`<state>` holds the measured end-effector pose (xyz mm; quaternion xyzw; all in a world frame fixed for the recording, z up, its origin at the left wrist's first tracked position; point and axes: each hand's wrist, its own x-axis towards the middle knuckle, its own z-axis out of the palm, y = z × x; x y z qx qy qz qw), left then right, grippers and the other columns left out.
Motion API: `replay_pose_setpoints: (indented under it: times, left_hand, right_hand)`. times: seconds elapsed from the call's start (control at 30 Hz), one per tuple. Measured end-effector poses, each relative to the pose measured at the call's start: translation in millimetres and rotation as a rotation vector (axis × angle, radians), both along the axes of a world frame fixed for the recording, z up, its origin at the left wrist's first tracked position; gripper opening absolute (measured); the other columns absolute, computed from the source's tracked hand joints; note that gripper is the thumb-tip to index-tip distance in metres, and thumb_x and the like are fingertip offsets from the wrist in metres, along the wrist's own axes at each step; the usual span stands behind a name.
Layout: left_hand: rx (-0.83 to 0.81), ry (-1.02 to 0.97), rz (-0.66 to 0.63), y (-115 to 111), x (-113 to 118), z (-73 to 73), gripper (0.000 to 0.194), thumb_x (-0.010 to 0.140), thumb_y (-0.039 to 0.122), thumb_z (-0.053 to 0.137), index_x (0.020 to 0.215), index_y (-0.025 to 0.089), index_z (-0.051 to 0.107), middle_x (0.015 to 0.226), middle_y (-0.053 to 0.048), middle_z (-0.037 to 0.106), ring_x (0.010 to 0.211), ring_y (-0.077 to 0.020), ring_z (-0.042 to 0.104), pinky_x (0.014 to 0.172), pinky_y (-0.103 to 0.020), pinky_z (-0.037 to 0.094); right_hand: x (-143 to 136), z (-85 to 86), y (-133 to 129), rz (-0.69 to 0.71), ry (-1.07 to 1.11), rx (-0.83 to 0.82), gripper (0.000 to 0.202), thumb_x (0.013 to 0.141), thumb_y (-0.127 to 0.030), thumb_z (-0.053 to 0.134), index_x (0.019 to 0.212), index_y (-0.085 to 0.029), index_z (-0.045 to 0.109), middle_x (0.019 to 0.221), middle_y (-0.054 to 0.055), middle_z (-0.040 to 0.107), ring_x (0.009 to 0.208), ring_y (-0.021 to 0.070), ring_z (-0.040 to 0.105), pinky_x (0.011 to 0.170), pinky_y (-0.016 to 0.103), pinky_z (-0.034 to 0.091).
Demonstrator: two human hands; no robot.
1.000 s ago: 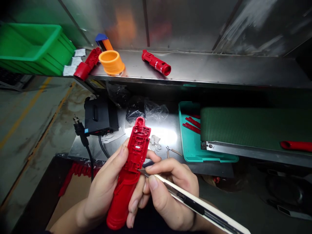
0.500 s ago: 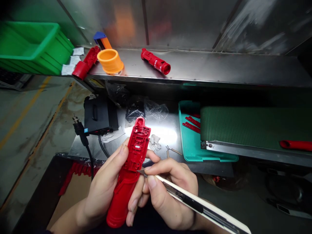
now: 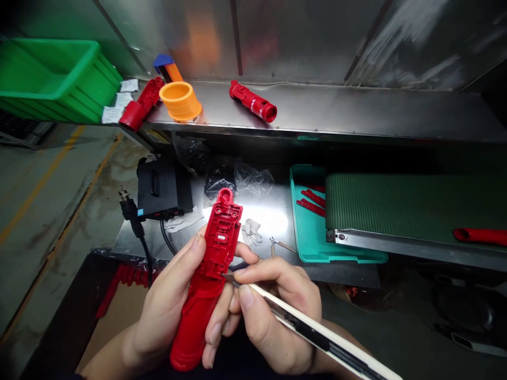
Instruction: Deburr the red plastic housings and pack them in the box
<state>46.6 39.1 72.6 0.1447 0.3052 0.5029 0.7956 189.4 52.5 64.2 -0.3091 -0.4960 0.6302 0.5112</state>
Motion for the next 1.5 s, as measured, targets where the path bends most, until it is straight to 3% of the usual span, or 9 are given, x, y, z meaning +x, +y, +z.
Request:
replay_pose_setpoints:
  times: [0.2,0.43,0.87,1.07,1.5]
  left_hand:
    - [0.012,-0.020,0.001,-1.8,-1.4,-4.1,0.051,0.112,0.041,0.021,0.140,0.010,0.048,0.052,-0.002,0.069,0.034,-0.0150,0.059,0.037,-0.020,0.046]
    - [-0.001,0.015,-0.008,-1.2,-1.0,1.0,0.049,0.111,0.043,0.026,0.142,0.011,0.046,0.051,0.001,0.066,0.037,-0.0154,0.060,0.041,-0.021,0.047]
    - [-0.023,0.044,-0.050,1.6,-1.2,2.1,0.057,0.110,0.048,0.021,0.135,0.009,0.053,0.051,-0.001,0.063,0.034,-0.0142,0.055,0.037,-0.020,0.044]
    - [-0.043,0.049,-0.075,5.2,-4.0,2.2,0.056,0.109,0.050,0.025,0.131,0.013,0.060,0.048,-0.002,0.064,0.034,-0.0135,0.056,0.040,-0.020,0.046]
    - [-0.069,0.110,-0.101,6.4,-6.3,5.5,0.054,0.107,0.053,0.031,0.122,0.015,0.066,0.045,-0.001,0.063,0.034,-0.0127,0.057,0.045,-0.021,0.049]
  right_hand:
    - [1.4,-0.5,-0.6,-0.024,-0.049,0.023,0.017,0.099,-0.016,0.063,0.107,-0.027,0.073,0.063,-0.005,0.074,0.046,0.0137,0.069,0.113,0.049,0.053]
    - [0.6,-1.0,-1.2,-0.020,-0.030,0.014,0.019,0.100,-0.015,0.062,0.108,-0.028,0.072,0.064,-0.006,0.074,0.046,0.0130,0.069,0.113,0.049,0.052]
    - [3.5,-6.8,-4.2,-0.010,-0.040,-0.003,0.019,0.099,-0.014,0.063,0.110,-0.028,0.072,0.067,-0.006,0.074,0.049,0.0124,0.070,0.115,0.048,0.050]
    - [1.5,-3.0,-1.1,-0.032,-0.061,0.044,0.019,0.099,-0.013,0.063,0.107,-0.026,0.073,0.065,-0.005,0.075,0.046,0.0130,0.069,0.110,0.048,0.055]
    - [1.8,-5.5,-0.2,0.021,-0.029,0.072,0.022,0.101,-0.010,0.058,0.112,-0.025,0.070,0.071,-0.004,0.078,0.050,0.0129,0.072,0.114,0.050,0.051]
